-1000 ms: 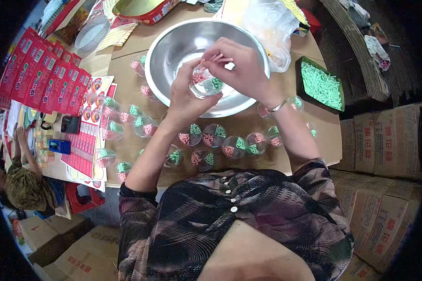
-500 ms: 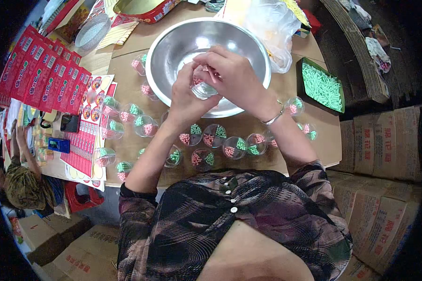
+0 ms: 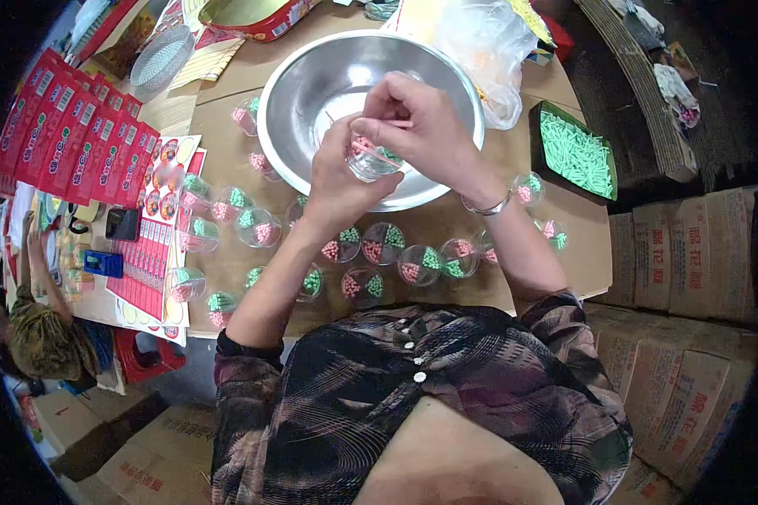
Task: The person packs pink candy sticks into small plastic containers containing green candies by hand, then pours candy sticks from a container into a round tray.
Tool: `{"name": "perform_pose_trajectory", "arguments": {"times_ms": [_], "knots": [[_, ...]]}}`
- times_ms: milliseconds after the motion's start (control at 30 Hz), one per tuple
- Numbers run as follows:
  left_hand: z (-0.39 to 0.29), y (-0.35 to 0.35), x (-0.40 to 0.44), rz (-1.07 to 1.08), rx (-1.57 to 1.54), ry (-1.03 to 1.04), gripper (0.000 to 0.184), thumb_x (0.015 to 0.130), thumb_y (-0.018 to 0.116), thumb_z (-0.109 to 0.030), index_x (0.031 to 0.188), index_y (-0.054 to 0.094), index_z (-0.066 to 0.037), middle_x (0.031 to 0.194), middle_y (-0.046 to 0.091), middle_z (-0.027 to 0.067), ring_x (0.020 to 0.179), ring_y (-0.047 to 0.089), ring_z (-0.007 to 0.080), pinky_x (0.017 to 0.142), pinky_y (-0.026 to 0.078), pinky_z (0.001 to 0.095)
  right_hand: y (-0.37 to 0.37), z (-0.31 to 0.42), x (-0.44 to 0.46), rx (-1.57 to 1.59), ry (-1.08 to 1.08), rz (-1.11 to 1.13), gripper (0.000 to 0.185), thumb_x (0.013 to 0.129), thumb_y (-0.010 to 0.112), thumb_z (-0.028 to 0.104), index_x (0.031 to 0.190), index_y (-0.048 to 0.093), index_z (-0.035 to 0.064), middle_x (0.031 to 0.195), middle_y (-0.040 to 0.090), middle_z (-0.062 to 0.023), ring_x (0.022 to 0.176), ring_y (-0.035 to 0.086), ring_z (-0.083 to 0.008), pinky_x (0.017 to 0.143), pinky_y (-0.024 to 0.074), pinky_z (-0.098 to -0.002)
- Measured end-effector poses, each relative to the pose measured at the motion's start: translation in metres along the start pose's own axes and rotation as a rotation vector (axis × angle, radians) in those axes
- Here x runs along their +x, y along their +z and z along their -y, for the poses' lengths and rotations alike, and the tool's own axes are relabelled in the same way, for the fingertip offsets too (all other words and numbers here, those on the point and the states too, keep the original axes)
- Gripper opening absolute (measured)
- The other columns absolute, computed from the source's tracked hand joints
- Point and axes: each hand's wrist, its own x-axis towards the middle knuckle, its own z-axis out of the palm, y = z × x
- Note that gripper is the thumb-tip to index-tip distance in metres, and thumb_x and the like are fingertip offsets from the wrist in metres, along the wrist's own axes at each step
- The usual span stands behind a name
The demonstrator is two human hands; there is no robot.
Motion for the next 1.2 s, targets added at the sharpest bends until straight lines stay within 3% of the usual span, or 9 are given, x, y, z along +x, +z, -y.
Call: {"name": "perform_pose_trajectory", "arguments": {"times_ms": [233, 400, 567, 700, 900, 1067, 1200], "knots": [[0.006, -0.001, -0.002, 0.013, -0.017, 0.006, 0.067, 0.063, 0.074, -0.005, 0.123, 0.047, -0.002, 0.106, 0.059, 0.0135, 0.094, 0.059, 0.0238, 0.085, 0.047, 0.0327, -0.001, 0.0, 0.002, 0.12, 0.044, 0.014, 0.01, 0.075, 0.068, 0.003, 0.078, 0.059, 0.0005, 0.072, 0.055, -0.003, 0.058, 0.049, -0.0094, 0.052, 0.0405, -0.0225], [0.009, 0.0, -0.001, 0.044, -0.05, -0.03, 0.068, 0.062, 0.075, -0.006, 0.124, 0.047, -0.001, 0.107, 0.059, 0.0137, 0.094, 0.059, 0.024, 0.085, 0.047, 0.0324, -0.003, -0.006, 0.004, 0.033, -0.07, -0.005, 0.011, 0.075, 0.069, 0.004, 0.077, 0.059, 0.0014, 0.072, 0.055, -0.0032, 0.058, 0.05, -0.0101, 0.052, 0.0409, -0.0243], [0.008, -0.003, -0.001, -0.044, -0.054, -0.045, 0.068, 0.062, 0.075, -0.008, 0.124, 0.048, -0.002, 0.107, 0.059, 0.0137, 0.095, 0.059, 0.0241, 0.086, 0.048, 0.0326, -0.004, 0.004, -0.009, -0.271, -0.113, 0.02, 0.011, 0.077, 0.069, 0.003, 0.084, 0.061, 0.0044, 0.075, 0.053, -0.0008, 0.06, 0.045, -0.0089, 0.054, 0.0387, -0.0223], [0.01, -0.001, -0.001, -0.084, -0.016, 0.039, 0.069, 0.062, 0.075, -0.009, 0.124, 0.048, -0.002, 0.108, 0.058, 0.014, 0.096, 0.059, 0.0244, 0.086, 0.048, 0.0329, -0.005, 0.014, -0.02, -0.608, -0.144, 0.143, 0.008, 0.077, 0.068, 0.004, 0.082, 0.061, 0.0044, 0.075, 0.054, -0.0032, 0.057, 0.047, -0.014, 0.053, 0.0404, -0.0269], [0.01, -0.004, -0.006, -0.056, -0.022, -0.01, 0.068, 0.061, 0.075, -0.008, 0.124, 0.048, -0.003, 0.109, 0.057, 0.0137, 0.097, 0.058, 0.0246, 0.086, 0.048, 0.0327, -0.015, 0.014, -0.018, -0.433, -0.128, 0.09, 0.008, 0.077, 0.067, 0.006, 0.082, 0.062, 0.0037, 0.075, 0.054, -0.0046, 0.056, 0.05, -0.0185, 0.054, 0.0418, -0.0306], [0.003, -0.005, -0.004, -0.034, -0.068, -0.024, 0.066, 0.062, 0.074, -0.007, 0.123, 0.048, -0.004, 0.111, 0.056, 0.0135, 0.098, 0.058, 0.0244, 0.087, 0.047, 0.0324, -0.02, 0.018, -0.012, -0.668, -0.234, 0.105, 0.01, 0.078, 0.065, 0.011, 0.078, 0.061, 0.0016, 0.072, 0.055, -0.0059, 0.055, 0.052, -0.0193, 0.052, 0.045, -0.0292], [0.006, 0.0, -0.009, -0.017, 0.174, 0.134, 0.065, 0.062, 0.074, -0.005, 0.122, 0.048, -0.004, 0.11, 0.057, 0.0125, 0.097, 0.058, 0.0227, 0.087, 0.046, 0.0311, -0.015, 0.027, -0.006, -0.705, -0.104, 0.204, 0.017, 0.077, 0.067, 0.006, 0.093, 0.064, 0.0029, 0.086, 0.059, -0.0035, 0.058, 0.052, -0.0186, 0.056, 0.0437, -0.0323]]}}
